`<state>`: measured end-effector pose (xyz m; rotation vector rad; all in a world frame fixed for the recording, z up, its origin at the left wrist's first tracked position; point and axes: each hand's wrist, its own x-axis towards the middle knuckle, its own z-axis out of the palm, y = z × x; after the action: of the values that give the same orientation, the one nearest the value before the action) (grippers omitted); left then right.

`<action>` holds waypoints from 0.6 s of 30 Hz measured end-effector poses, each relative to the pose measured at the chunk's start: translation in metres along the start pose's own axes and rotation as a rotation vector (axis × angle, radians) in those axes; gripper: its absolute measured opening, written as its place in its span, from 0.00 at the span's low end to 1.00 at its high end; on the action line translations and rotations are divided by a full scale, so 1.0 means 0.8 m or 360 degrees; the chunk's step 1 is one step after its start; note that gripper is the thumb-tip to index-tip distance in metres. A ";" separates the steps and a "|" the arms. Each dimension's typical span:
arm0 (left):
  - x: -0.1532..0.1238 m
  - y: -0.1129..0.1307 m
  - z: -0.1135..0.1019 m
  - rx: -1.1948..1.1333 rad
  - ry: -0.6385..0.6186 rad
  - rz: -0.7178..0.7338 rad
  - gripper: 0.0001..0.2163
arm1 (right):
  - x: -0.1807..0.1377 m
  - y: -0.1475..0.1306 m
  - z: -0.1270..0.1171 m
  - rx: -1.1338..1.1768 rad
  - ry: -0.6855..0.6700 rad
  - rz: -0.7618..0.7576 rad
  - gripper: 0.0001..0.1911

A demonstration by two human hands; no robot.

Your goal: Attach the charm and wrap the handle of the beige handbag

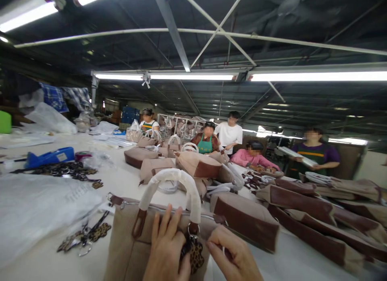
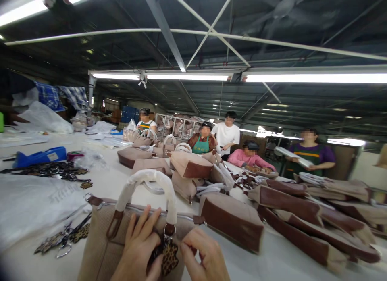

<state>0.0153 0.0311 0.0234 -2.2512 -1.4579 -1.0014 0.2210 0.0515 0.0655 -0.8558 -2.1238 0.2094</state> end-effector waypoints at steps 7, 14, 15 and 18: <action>0.019 0.001 -0.047 -0.0214 -0.0285 -0.0210 0.07 | 0.006 -0.019 0.005 0.0097 0.0073 -0.0123 0.13; 0.024 0.002 -0.063 -0.0310 -0.0391 -0.0320 0.07 | 0.006 -0.027 0.005 0.0174 0.0051 -0.0090 0.13; 0.024 0.001 -0.062 -0.0306 -0.0391 -0.0316 0.07 | 0.006 -0.027 0.006 0.0161 0.0052 -0.0084 0.13; 0.022 0.000 -0.059 -0.0312 -0.0384 -0.0313 0.07 | 0.004 -0.025 0.010 0.0121 0.0045 -0.0069 0.13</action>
<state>0.0010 0.0169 0.0695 -2.4767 -1.7818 -0.9947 0.2032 0.0396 0.0708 -0.7630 -2.0920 0.2524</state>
